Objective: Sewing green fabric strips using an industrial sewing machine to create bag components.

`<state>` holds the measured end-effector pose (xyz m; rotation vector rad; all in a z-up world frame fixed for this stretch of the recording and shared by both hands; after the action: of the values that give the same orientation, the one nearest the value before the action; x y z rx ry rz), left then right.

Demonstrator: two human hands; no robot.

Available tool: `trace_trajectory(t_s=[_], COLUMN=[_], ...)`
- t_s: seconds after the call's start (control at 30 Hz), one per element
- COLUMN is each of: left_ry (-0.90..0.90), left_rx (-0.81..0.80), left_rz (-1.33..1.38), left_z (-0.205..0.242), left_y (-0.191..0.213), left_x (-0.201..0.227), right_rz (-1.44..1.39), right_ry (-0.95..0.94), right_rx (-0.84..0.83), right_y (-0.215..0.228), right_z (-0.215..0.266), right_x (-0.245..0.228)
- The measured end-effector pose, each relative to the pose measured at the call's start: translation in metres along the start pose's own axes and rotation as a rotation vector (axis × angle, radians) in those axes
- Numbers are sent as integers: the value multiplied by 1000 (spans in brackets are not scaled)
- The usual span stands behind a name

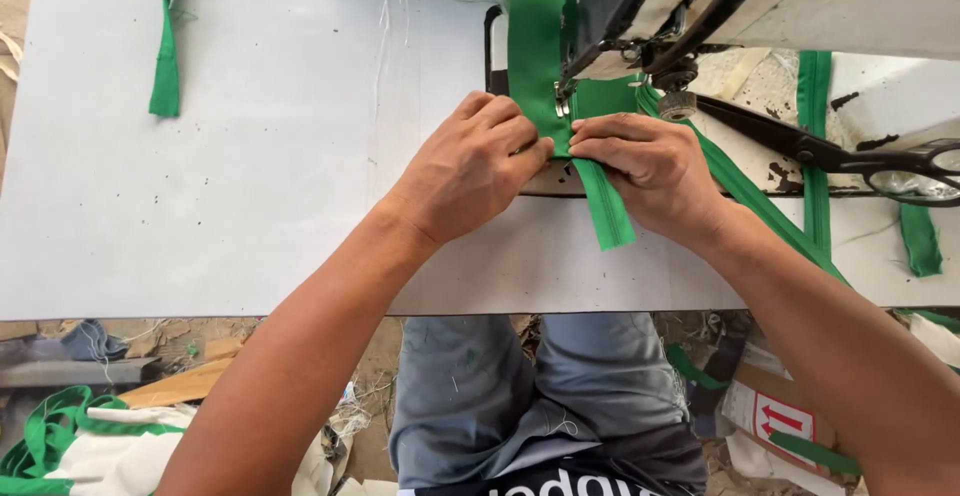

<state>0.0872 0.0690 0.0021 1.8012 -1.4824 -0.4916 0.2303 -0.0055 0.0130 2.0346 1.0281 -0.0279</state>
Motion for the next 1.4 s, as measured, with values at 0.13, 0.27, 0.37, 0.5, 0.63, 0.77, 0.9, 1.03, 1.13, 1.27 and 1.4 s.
trace_trajectory(t_s=[0.13, 0.27, 0.37, 0.5, 0.63, 0.77, 0.9, 1.03, 1.13, 1.27, 1.4], left_ry=[7, -28, 62, 125, 26, -66, -17, 146, 253, 426, 453], left_rx=[6, 36, 12, -71, -75, -122, -135, -148, -155, -253, -251], left_rz=[-39, -81, 19, 58, 107, 156, 257, 515, 574, 649, 651], left_z=[-8, -14, -17, -22, -25, -27, -34, -38, -42, -39, -33], left_y=[7, 15, 3, -4, -1, -4, -3, 2, 2, -1, -8], left_x=[4, 11, -2, -11, -10, -11, -14, -26, -32, -41, -43], right_rz=[-15, -52, -199, -199, -200, -62, -184, -234, -214, -141, -144], right_ry=[14, -26, -156, -529, -1381, -1573, -938, -736, -839, -1139, -1131], right_rx=[22, 31, -65, -78, -163, -265, -320, -325, -345, -323, -351], right_y=[-2, 3, 6, 16, 25, 37, 21, 18, 20, 28, 27], right_z=[2, -4, -5, -25, -4, 4, -12, -19, -20, -15, -5], right_x=[4, 4, 32, 35, 29, 25, 50, 57, 57, 51, 59])
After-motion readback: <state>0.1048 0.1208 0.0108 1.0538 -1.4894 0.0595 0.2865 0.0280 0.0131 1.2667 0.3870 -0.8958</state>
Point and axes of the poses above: each hand's wrist, its own z-axis away from the middle knuckle, its own y-axis out of the back of the hand, x = y × z, the point moved 7 cm from there along -z, towards the middle knuckle, and after that the axes turned 12 degrees about y, right-handed, at the moved point
